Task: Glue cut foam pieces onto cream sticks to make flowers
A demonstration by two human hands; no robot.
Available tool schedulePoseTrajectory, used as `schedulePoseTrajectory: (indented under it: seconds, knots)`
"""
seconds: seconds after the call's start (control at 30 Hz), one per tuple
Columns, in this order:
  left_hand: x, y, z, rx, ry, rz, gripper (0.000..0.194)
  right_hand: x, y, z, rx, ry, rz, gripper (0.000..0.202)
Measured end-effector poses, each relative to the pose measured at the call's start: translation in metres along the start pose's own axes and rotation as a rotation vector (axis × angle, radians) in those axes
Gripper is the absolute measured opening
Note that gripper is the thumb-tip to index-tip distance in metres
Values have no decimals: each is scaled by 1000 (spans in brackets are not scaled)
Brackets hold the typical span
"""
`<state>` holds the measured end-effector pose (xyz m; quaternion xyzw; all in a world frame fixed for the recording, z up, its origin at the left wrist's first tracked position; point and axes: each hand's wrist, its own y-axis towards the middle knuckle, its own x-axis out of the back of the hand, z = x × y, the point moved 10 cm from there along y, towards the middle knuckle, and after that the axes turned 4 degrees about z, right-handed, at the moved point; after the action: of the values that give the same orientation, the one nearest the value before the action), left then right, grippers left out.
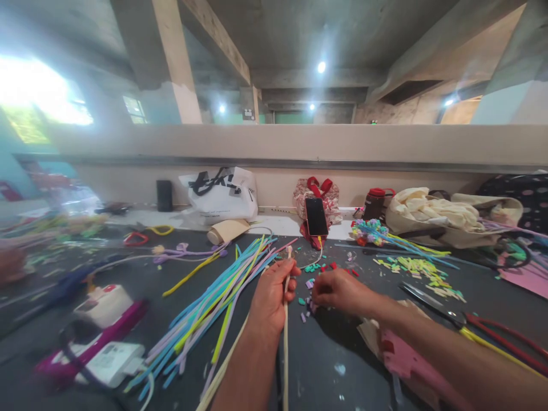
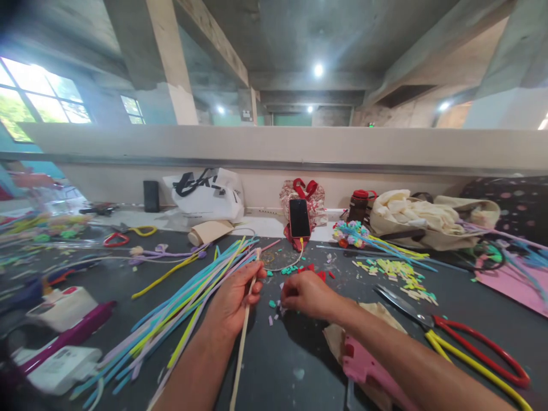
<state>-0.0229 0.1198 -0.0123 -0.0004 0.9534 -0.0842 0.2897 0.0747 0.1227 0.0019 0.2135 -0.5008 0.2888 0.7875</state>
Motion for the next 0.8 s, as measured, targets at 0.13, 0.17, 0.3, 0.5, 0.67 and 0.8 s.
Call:
schedulePoseTrajectory:
  seconds: [0.13,0.17,0.3,0.5,0.67,0.8]
  knots:
    - [-2,0,2,2,0,17,13,-10,-4,23,86,-127,35,16]
    - [-2,0,2,0,0,19,14,-11,-5,25,90,-157,35,17]
    - [-3,1,4,-4,3,28,15,-13,-5,28,85,-235,22,18]
    - [-4,1,3,4,13,25,16,12,-2,22,60,-176,-102,17]
    - [-6,-3,2,11,19,30,14,70,-22,-26,-137,-105,-330,24]
    - [-9,-3,2,9,42,61,14,72,-45,-59,-228,-80,-292,23]
